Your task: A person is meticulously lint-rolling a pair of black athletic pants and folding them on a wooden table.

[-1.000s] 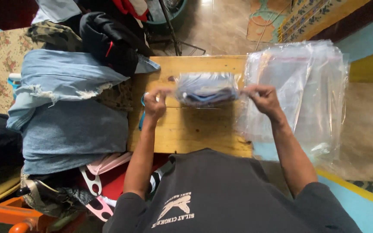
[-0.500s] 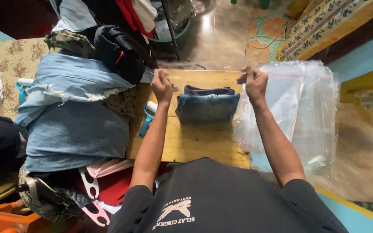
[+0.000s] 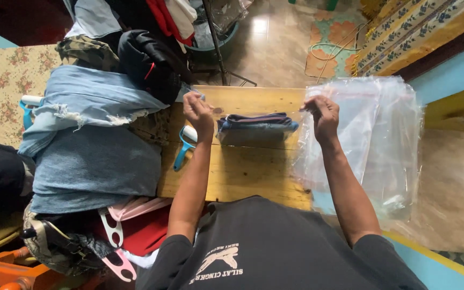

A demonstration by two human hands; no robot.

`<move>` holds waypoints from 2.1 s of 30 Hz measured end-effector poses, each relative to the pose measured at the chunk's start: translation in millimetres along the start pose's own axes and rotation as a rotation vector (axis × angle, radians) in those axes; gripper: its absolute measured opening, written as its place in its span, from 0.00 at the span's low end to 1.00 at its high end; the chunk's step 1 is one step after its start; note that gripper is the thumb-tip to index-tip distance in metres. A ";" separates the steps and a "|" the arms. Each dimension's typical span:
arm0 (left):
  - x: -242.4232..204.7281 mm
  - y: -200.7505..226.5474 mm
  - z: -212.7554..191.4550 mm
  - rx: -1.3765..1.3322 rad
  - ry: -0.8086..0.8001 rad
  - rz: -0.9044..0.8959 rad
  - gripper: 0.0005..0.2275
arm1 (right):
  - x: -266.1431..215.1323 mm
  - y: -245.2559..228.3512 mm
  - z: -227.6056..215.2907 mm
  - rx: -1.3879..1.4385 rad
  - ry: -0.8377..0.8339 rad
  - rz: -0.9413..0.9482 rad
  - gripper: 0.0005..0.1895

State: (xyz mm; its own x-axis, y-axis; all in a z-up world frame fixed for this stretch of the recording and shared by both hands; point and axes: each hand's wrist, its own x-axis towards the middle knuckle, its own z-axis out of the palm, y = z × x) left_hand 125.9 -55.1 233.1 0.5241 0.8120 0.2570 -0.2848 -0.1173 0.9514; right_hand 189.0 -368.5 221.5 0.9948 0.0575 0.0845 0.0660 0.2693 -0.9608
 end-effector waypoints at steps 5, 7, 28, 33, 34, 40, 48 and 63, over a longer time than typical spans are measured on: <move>19.9 6.2 -20.6 0.019 0.065 0.141 0.14 | -10.5 -6.5 -13.5 0.021 -0.018 -0.010 0.15; 19.1 13.5 -26.8 0.002 0.065 0.181 0.15 | -13.7 -8.5 -16.9 0.006 -0.035 -0.035 0.15; -0.2 25.0 -6.2 -0.034 -0.427 0.049 0.13 | -0.7 -29.7 -12.4 -0.028 0.045 -0.113 0.16; 29.8 10.4 20.2 -0.053 -0.410 -0.039 0.15 | 28.4 -51.6 9.5 -0.086 0.002 -0.170 0.16; 33.4 22.1 19.4 -0.057 -0.407 -0.034 0.15 | 31.4 -51.1 9.0 -0.086 -0.002 -0.175 0.16; 10.0 7.9 -32.4 0.062 -0.530 -0.012 0.14 | -12.2 -19.6 -25.5 -0.167 -0.099 -0.034 0.20; -65.4 -80.4 -103.0 0.394 -0.590 -0.431 0.14 | -75.6 78.4 -64.6 -0.153 0.022 0.571 0.11; -90.8 -187.9 -100.9 1.106 -0.458 -0.645 0.20 | -58.6 232.2 -69.2 -1.113 -0.119 0.587 0.23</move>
State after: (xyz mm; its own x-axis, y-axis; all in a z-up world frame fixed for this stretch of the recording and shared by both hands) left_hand 50.9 -49.1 13.8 0.5969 0.6609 -0.4549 0.7843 -0.3612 0.5044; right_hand 151.4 -375.9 -24.8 0.8872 -0.0045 -0.4614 -0.2943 -0.7756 -0.5584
